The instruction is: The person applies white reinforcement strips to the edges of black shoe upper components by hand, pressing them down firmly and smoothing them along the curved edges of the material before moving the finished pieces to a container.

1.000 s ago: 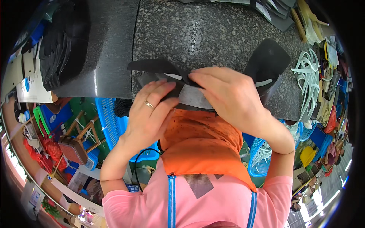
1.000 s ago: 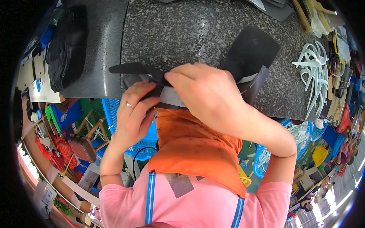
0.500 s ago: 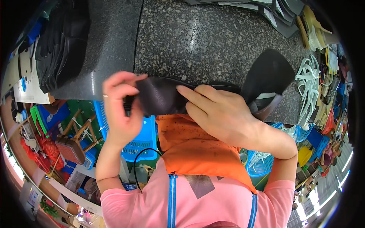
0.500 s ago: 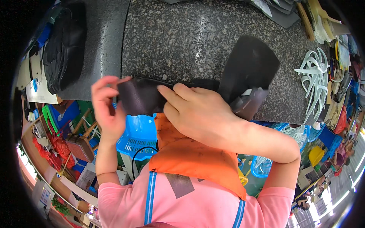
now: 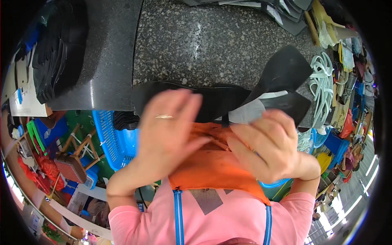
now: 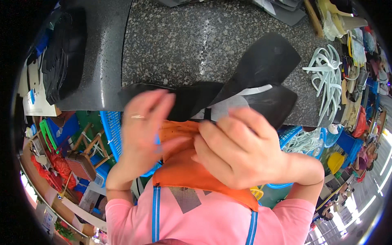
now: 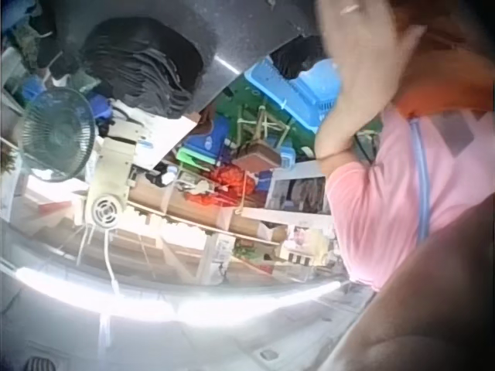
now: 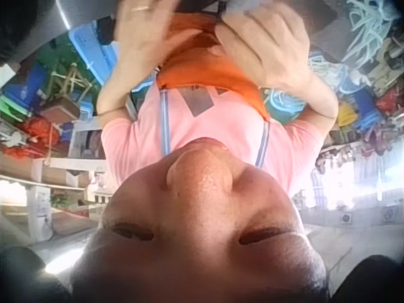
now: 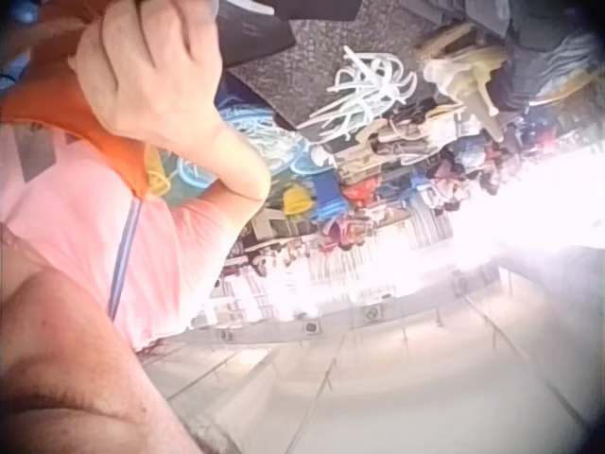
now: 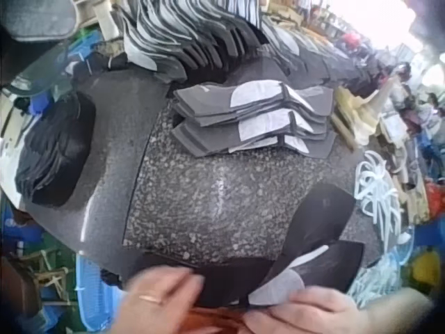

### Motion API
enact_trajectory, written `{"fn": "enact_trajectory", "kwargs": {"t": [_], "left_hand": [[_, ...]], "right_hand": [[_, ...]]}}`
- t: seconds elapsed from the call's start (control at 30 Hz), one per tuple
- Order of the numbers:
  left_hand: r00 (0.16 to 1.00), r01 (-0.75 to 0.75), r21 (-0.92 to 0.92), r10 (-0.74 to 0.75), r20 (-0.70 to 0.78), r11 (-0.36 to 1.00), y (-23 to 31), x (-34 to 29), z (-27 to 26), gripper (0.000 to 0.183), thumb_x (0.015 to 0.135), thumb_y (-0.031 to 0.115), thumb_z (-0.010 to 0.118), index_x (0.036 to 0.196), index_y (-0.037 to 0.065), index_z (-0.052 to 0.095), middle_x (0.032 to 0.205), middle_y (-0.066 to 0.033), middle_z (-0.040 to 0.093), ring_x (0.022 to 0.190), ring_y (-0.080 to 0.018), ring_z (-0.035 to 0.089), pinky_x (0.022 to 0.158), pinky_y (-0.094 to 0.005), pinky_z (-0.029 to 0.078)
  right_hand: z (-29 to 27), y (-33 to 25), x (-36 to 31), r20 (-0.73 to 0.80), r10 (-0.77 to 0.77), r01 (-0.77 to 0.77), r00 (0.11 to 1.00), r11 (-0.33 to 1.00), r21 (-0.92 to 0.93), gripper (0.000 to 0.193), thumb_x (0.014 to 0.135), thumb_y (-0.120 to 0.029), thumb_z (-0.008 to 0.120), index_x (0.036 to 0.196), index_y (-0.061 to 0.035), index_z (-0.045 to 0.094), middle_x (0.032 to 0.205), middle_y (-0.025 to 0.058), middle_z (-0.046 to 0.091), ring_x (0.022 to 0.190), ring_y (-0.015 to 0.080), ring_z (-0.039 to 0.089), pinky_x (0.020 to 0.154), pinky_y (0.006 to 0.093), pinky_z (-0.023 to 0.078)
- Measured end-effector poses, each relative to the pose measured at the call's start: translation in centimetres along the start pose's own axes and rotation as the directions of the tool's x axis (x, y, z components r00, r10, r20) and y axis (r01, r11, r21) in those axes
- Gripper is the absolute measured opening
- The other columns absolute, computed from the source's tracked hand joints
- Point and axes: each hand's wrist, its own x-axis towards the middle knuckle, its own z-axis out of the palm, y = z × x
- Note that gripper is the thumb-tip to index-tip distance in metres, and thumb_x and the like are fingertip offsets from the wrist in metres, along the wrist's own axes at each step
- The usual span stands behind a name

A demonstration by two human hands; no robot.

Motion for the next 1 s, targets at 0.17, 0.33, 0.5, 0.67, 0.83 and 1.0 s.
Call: {"fn": "enact_trajectory", "kwargs": {"t": [0.17,0.33,0.5,0.67,0.83,1.0], "left_hand": [[0.976,-0.097,-0.319,0.027,-0.218,0.943,-0.5,3.1,6.0,0.045,0.069,0.01,0.081,0.112,0.004,0.069,0.114,-0.0092,0.069,0.098,-0.0303,0.064,0.084,-0.0388,0.052],[0.95,-0.272,0.057,0.277,-0.141,0.961,1.5,3.5,4.8,0.037,0.071,0.006,0.077,0.107,0.005,0.07,0.105,-0.008,0.07,0.091,-0.0264,0.064,0.077,-0.0382,0.053],[0.991,-0.131,-0.002,0.131,-0.015,0.991,2.3,6.1,5.3,0.037,0.076,0.005,0.071,0.113,0.003,0.068,0.102,-0.0075,0.068,0.081,-0.0264,0.062,0.073,-0.0357,0.054],[0.942,-0.334,0.084,0.331,0.049,0.939,2.2,5.5,4.8,0.036,0.078,0.007,0.065,0.112,0.002,0.069,0.112,-0.0119,0.07,0.077,-0.0226,0.062,0.067,-0.0336,0.053],[0.847,-0.521,0.387,0.406,0.343,0.761,4.7,6.7,5.0,0.036,0.072,0.012,0.065,0.104,-0.005,0.067,0.128,-0.0265,0.061,0.079,-0.0192,0.058,0.06,-0.0266,0.049],[0.867,-0.483,0.291,0.404,0.292,0.826,4.9,8.5,5.7,0.022,0.073,0.01,0.065,0.09,-0.003,0.062,0.137,-0.0314,0.054,0.082,-0.021,0.06,0.059,-0.0292,0.056]], "right_hand": [[0.0,2.9,-2.2,0.211,0.244,-0.173,0.946,0.936,-0.306,0.043,0.068,-0.014,0.064,0.108,0.0002,0.067,0.112,0.0102,0.061,0.104,0.0233,0.059,0.087,0.0375,0.051],[0.8,4.0,-2.8,0.155,0.309,-0.254,0.938,0.92,-0.298,0.042,0.069,-0.011,0.062,0.109,0.0005,0.066,0.114,0.0106,0.059,0.112,0.027,0.057,0.094,0.0395,0.051],[0.5,5.8,-2.3,0.264,0.343,-0.328,0.901,0.939,-0.101,0.053,0.073,-0.032,0.078,0.113,0.0002,0.066,0.118,0.0123,0.059,0.115,0.0339,0.056,0.099,0.0429,0.048],[0.4,10.1,-3.9,0.271,0.337,-0.404,0.902,0.88,0.25,0.046,0.083,-0.037,0.075,0.114,-0.0047,0.068,0.115,0.0179,0.064,0.109,0.039,0.059,0.094,0.0434,0.049],[2.0,10.2,-3.6,0.094,0.589,-0.59,0.803,0.762,0.267,0.026,0.079,-0.022,0.079,0.095,-0.0037,0.071,0.105,0.0164,0.066,0.093,0.0355,0.063,0.082,0.042,0.052],[2.7,9.9,-4.1,0.134,0.762,-0.725,0.634,0.526,0.445,0.018,0.077,-0.008,0.071,0.093,0.0003,0.068,0.104,0.0162,0.063,0.092,0.0351,0.062,0.081,0.0423,0.052]]}}
